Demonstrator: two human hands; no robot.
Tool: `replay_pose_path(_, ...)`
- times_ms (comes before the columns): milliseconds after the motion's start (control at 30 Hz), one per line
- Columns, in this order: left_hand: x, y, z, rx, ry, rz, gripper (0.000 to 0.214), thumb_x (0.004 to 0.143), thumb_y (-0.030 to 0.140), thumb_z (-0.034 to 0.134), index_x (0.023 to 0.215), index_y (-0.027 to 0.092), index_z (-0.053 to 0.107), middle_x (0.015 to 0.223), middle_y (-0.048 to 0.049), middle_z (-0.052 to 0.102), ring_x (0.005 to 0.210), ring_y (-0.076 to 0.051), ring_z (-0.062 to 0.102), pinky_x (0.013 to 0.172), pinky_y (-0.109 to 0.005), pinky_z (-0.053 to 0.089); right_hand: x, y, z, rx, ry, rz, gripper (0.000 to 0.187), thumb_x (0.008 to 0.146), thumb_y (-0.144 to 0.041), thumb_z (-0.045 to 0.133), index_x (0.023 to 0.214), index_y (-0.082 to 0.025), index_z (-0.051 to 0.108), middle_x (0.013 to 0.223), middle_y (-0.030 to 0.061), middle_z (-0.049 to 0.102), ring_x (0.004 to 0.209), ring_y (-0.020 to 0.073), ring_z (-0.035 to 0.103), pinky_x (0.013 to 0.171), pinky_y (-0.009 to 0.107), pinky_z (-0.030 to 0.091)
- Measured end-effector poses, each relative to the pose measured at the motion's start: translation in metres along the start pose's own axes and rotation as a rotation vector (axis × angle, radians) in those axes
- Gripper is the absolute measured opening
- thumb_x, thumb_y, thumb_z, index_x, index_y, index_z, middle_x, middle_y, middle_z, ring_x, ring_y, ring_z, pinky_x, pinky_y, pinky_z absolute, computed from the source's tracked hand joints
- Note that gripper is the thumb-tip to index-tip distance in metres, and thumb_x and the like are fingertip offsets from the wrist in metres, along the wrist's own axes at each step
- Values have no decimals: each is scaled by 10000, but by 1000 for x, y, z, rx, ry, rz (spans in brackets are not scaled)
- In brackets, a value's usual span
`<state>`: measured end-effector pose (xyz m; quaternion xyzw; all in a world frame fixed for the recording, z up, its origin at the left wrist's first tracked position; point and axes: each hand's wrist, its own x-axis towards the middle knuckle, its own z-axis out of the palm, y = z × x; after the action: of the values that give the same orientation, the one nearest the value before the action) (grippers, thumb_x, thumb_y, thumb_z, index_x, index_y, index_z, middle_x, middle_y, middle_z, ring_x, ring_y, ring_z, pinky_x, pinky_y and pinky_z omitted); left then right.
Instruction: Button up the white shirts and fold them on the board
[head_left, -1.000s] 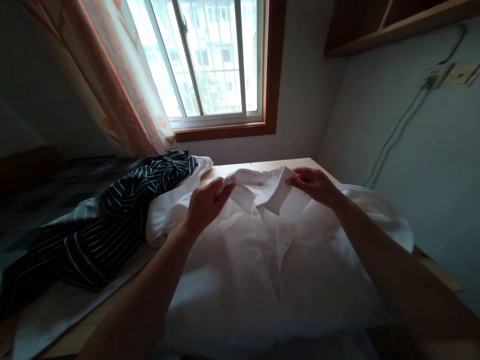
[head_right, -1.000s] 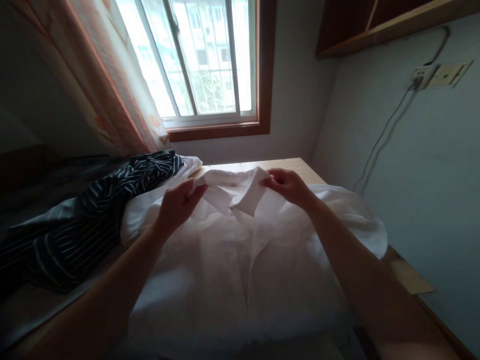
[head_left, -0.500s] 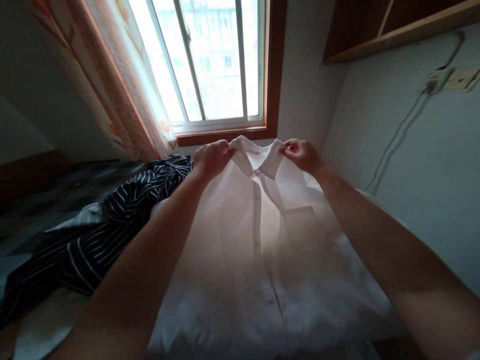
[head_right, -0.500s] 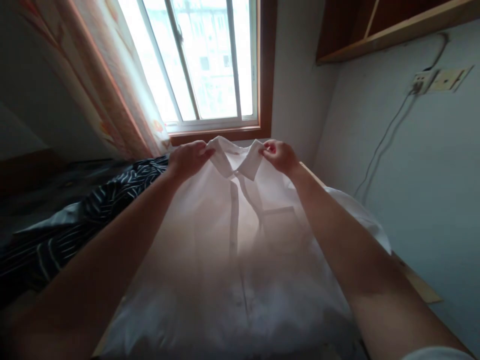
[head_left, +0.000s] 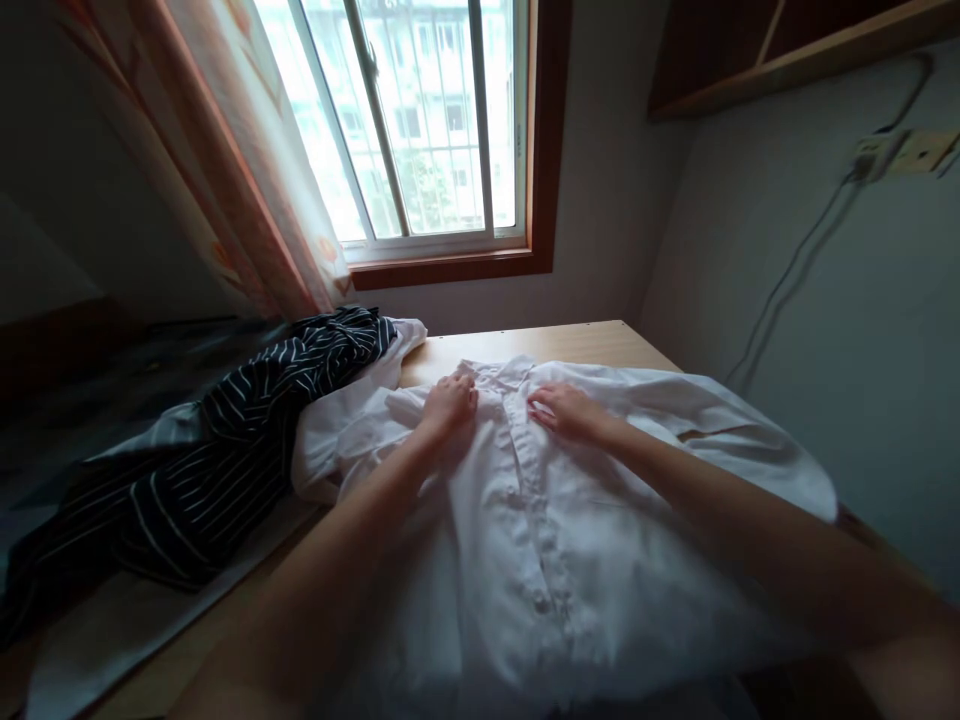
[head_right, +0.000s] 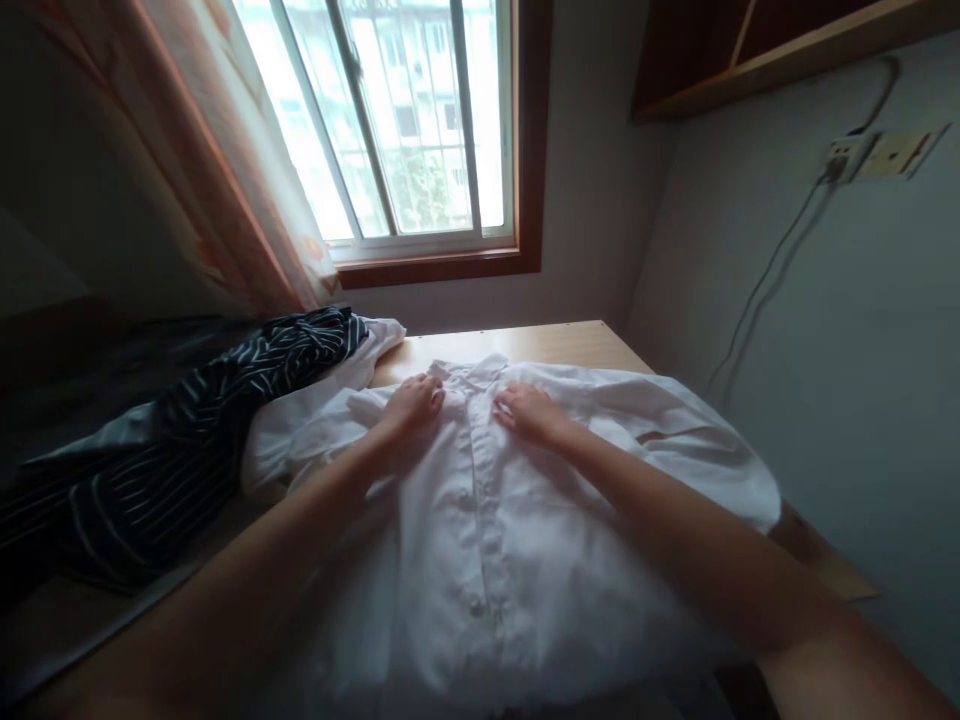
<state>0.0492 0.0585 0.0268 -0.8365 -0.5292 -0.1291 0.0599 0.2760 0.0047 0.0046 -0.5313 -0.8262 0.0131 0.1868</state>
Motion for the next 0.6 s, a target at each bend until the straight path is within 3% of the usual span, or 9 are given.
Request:
replay_pose_path(100,-13,-2,13,2,-45,2,386,980,339,366,1131,119,646,1195,-167,665,1137,-277,592,1009,-407,419,-12,-4,15,-28,-71,98,516,965,-508,454,1394,-233,535,1511,144,437,1403,320,368,1140,554,245)
replay_pose_path(200,-28,-1,19,2,-140,-36,497,982,431,360,1393,186,495,1493,-124,465,1395,-285,385,1135,-503,285,-23,-10,15,-29,-214,140,620,974,-592,342,1497,-264,399,1600,129,272,1479,332,206,1162,609,110)
replay_pose_path(367,-61,11,9,-18,-266,-62,692,952,589,342,1547,249,247,1625,-96,192,1505,-299,132,1174,-604,125,-49,-24,8,-17,-267,129,669,957,-653,291,1518,-294,356,1625,110,202,1500,322,131,1173,601,53)
replay_pose_path(500,-98,22,-5,-46,-338,-26,736,937,635,342,1561,270,203,1638,-94,119,1511,-320,64,1161,-647,87,-80,-38,8,-8,-248,121,674,954,-664,276,1516,-302,358,1623,102,211,1500,320,138,1177,596,51)
replay_pose_path(600,-121,27,-15,-81,-384,31,777,895,699,379,1551,309,235,1642,-90,110,1503,-369,59,1134,-694,84,-97,-44,0,-2,-251,113,665,931,-667,367,1490,-311,408,1602,104,277,1473,350,218,1162,602,132)
